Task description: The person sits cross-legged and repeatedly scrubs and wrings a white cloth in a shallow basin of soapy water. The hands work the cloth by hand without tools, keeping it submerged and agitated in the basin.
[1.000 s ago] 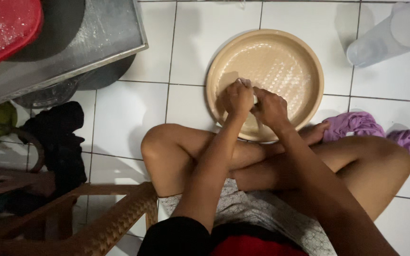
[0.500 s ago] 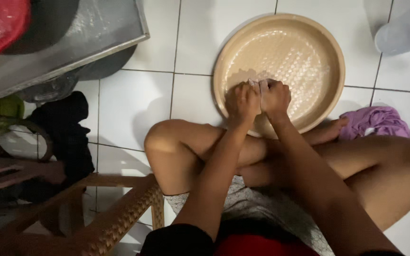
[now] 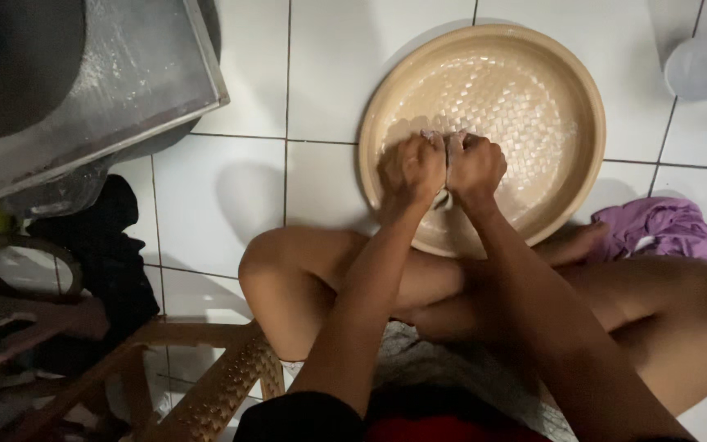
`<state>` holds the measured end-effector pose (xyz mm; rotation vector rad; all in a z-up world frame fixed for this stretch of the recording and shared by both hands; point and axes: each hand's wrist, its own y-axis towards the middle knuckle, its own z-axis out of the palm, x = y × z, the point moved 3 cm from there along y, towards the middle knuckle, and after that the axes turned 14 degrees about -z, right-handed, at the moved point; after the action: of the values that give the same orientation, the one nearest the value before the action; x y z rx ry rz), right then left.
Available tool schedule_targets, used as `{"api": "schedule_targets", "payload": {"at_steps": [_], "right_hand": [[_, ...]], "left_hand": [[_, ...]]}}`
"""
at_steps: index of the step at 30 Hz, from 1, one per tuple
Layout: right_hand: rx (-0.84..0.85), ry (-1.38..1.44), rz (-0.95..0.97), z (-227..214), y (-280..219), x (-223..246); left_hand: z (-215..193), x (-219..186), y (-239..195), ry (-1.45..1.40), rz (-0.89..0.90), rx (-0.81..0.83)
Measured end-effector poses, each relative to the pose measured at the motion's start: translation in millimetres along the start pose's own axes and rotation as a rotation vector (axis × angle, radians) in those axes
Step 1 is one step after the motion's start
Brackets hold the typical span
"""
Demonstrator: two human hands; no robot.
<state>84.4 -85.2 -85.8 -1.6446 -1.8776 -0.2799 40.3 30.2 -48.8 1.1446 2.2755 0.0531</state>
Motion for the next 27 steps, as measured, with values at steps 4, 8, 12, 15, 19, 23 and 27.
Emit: {"api": "schedule_targets", "payload": {"at_steps": [4,8,12,15,19,23,27], "right_hand": [[-0.062,0.042,0.002,-17,-4,20],[-0.091,0.135,-0.034,-20,-9,21],[0.142,0.536,-0.077,-12,-2,-13],[0.405,0.916,-0.15,-107,-63,67],[0.372,0.496,-0.271,-122,-55,44],[0.422,0.179,-0.319,-128,-53,32],[0.463,-0.021,-0.38,-118,-50,31]], "left_hand": [[-2,0,1,-0.003,-0.035,-0.187],[6,8,-7,0.029,-0.134,-0.071],[9,25,-17,0.085,0.115,-0.071],[-22,3,-12,-0.45,-1.019,0.24],[-11,24,-24,-0.331,-0.677,0.462],[38,35,-21,-0.148,-0.451,0.588],[-74,-41,4,-0.056,-0.266,0.726]]}}
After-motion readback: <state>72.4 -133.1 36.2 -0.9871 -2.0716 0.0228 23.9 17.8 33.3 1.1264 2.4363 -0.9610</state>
